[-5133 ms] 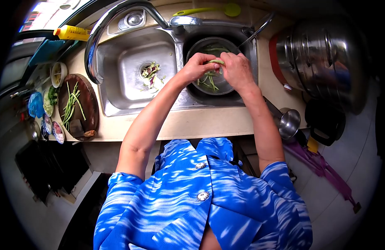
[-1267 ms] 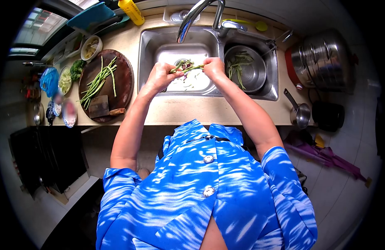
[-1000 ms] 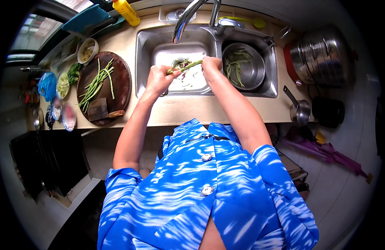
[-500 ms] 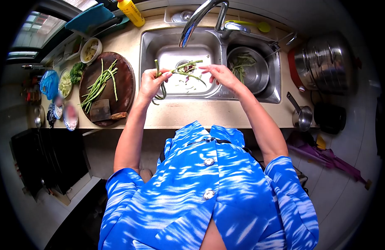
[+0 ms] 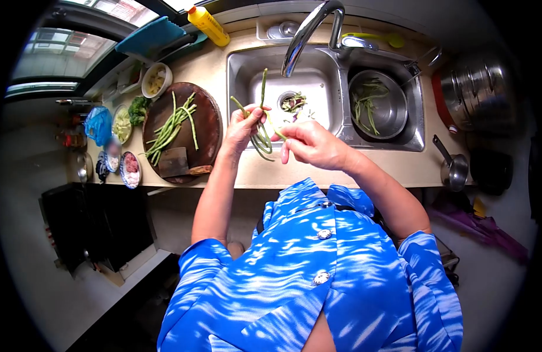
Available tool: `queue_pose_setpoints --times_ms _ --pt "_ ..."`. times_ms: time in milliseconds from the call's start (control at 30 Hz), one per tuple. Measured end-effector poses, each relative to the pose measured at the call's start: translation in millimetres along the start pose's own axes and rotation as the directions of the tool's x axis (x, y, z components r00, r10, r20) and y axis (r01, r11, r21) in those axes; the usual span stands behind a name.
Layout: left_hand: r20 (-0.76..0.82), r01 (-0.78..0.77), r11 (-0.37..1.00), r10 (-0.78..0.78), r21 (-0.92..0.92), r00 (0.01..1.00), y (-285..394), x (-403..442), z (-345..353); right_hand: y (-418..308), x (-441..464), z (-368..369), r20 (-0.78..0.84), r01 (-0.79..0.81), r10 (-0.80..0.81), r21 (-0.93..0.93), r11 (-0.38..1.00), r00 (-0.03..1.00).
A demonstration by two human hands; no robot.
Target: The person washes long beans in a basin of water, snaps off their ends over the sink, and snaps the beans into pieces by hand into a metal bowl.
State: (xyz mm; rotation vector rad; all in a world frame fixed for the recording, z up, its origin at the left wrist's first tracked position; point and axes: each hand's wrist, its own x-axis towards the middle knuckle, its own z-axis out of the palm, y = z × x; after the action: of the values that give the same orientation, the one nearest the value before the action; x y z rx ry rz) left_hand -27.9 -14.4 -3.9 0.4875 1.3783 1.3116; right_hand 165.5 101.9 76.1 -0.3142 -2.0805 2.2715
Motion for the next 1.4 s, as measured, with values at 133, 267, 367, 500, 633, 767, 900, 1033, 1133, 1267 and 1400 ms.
queue_pose_setpoints --times_ms 133,267,367,500,633,767,900,1033,1133,1267,1400 --pt "-0.006 -0.085 0.990 0.085 -0.115 0.996 -6 3 -2 -8 14 21 -0.045 0.024 -0.029 -0.091 0.996 0.999" --pt "-0.014 -0.131 0.977 0.130 -0.170 0.991 -9 3 -10 6 23 25 -0.199 0.140 -0.165 -0.133 0.981 0.966" --pt "-0.092 -0.076 0.975 0.058 -0.207 0.994 -7 -1 -15 26 31 13 -0.295 0.119 -0.156 -0.140 0.983 0.943" --pt "-0.037 0.093 0.924 -0.115 -0.371 0.993 -8 3 -25 53 38 -6 -0.369 0.045 -0.131 -0.233 0.972 0.920" --pt "0.043 0.214 0.821 -0.226 -0.529 0.973 -6 7 -24 51 42 -14 -0.559 -0.153 0.001 -0.226 0.962 0.829" --pt "0.107 0.255 0.716 -0.246 -0.650 0.963 -10 10 -27 55 46 -27 -0.623 -0.126 0.024 -0.120 0.985 0.782" --pt "0.114 0.256 0.650 -0.252 -0.716 0.961 -15 12 -37 73 50 -37 -0.577 -0.134 0.143 0.059 0.989 0.804" --pt "0.067 0.234 0.585 -0.292 -0.776 0.954 -16 10 -35 95 43 -32 -0.540 -0.326 0.238 -0.071 0.943 0.807" --pt "0.095 0.226 0.570 -0.250 -0.790 0.964 -19 11 -36 105 37 -22 -0.501 -0.344 0.204 -0.204 0.916 0.841" --pt "0.147 0.242 0.513 -0.219 -0.824 0.965 -24 14 -40 109 29 -6 -0.413 -0.328 0.249 -0.132 0.936 0.876" --pt "0.191 0.242 0.418 -0.160 -0.876 0.968 -27 18 -41 83 15 11 -0.140 -0.412 0.442 0.199 0.889 0.886"
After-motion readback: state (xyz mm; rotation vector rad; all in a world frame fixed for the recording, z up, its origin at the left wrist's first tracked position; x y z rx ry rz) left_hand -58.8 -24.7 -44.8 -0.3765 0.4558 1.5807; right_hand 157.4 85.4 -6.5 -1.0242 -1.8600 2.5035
